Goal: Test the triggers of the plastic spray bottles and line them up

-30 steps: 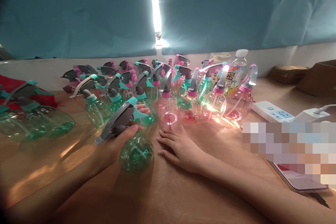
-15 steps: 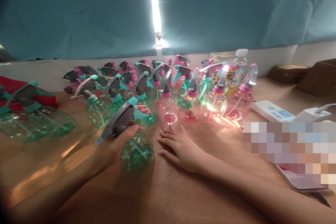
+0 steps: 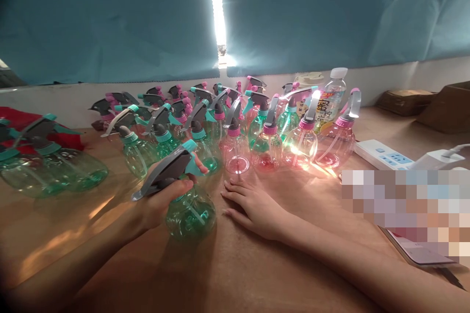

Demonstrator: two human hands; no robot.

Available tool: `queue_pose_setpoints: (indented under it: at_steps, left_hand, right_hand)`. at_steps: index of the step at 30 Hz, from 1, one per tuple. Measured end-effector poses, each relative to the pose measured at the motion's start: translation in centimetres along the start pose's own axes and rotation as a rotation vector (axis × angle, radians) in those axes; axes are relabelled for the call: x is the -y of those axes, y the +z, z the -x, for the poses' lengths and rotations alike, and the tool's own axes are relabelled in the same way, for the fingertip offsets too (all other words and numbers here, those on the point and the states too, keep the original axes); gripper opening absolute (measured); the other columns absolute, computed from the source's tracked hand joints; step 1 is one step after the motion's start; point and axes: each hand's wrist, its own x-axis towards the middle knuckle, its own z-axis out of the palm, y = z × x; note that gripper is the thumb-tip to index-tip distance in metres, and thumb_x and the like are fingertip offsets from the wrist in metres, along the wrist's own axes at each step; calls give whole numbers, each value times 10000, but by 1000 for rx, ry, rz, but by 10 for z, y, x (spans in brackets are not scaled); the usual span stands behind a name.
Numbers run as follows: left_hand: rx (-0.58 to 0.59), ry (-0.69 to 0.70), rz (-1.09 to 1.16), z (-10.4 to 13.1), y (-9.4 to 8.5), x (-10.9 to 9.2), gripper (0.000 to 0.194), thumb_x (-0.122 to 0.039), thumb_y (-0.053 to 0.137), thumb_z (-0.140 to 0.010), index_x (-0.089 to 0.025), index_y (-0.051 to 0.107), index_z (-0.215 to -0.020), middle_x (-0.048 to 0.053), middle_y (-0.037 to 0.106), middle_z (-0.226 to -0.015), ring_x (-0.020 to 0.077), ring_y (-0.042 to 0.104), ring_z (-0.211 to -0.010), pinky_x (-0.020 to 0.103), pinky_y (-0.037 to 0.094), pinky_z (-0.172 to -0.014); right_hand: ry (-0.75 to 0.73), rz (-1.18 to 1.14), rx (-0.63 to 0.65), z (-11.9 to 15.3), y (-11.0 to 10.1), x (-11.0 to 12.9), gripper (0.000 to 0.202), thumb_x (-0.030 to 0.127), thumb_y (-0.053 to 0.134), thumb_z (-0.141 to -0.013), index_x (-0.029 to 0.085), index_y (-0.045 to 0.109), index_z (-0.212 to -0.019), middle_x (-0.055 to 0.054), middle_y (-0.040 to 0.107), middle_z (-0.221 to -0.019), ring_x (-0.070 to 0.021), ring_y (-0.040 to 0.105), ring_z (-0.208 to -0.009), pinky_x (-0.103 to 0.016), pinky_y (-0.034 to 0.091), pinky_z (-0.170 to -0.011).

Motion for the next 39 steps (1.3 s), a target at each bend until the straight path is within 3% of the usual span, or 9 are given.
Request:
queue_pose_setpoints:
  at_steps: [6, 10, 13, 17, 21, 30, 36, 39]
  left_hand:
    - [4, -6, 31, 2, 0, -2, 106, -219, 499, -738, -214, 585, -800, 11, 600, -787, 157, 502, -647, 309, 383, -573]
    - [0, 8, 85, 1, 2, -1, 142, -234, 519, -726, -211, 572, -856, 20, 604, -851, 173, 563, -733, 326, 458, -678]
    - [-35, -33, 106, 2, 5, 0, 108, -262, 537, -727, -218, 499, -817, -5, 514, -756, 185, 574, -749, 327, 476, -680]
    - [-57, -37, 47, 4, 8, -2, 124, -273, 516, -782, -230, 405, -747, -50, 353, -663, 129, 422, -573, 315, 442, -630]
    - [-65, -29, 36, 6, 10, 0, 143, -274, 511, -803, -233, 385, -749, -55, 319, -665, 120, 364, -558, 313, 434, -646]
    - [-68, -43, 64, 5, 11, -2, 51, -254, 522, -778, -227, 482, -796, -51, 371, -653, 124, 379, -561, 322, 464, -669]
    - [-49, -41, 119, 4, 11, -3, 283, -234, 522, -775, -222, 611, -1043, -9, 589, -821, 118, 434, -564, 338, 496, -700]
    - [-61, -26, 137, 4, 12, 0, 280, -225, 543, -775, -226, 629, -1041, 7, 633, -904, 138, 528, -656, 347, 503, -771]
  right_hand:
    - [-2, 31, 11, -1, -1, 1, 467, 414, 437, -986, 138, 548, -1345, -134, 533, -1413, -270, 440, -1345, -515, 333, -1133]
    - [-2, 19, 0, -1, -1, 1, 456, 410, 446, -983, 154, 547, -1347, -125, 536, -1411, -259, 442, -1346, -495, 337, -1134]
    - [-9, 23, -11, 0, 0, 0, 455, 410, 450, -982, 156, 550, -1346, -128, 533, -1413, -273, 442, -1344, -511, 330, -1133]
    - [-12, -9, -22, 0, 2, -1, 454, 408, 462, -977, 177, 540, -1360, -125, 530, -1416, -276, 448, -1339, -508, 359, -1116]
    - [-6, -10, -17, 0, 2, -1, 461, 407, 475, -971, 173, 533, -1365, -128, 534, -1412, -271, 446, -1341, -494, 372, -1111]
    - [1, 33, 8, 0, 2, -1, 479, 414, 451, -981, 129, 541, -1357, -142, 518, -1425, -280, 436, -1348, -498, 353, -1123]
    - [-12, 20, -30, 0, 4, -2, 458, 398, 478, -973, 153, 549, -1354, -141, 530, -1414, -286, 441, -1346, -503, 353, -1122]
    - [-13, 19, -44, 0, 3, 0, 444, 388, 481, -972, 160, 560, -1345, -141, 541, -1402, -290, 448, -1340, -512, 359, -1116]
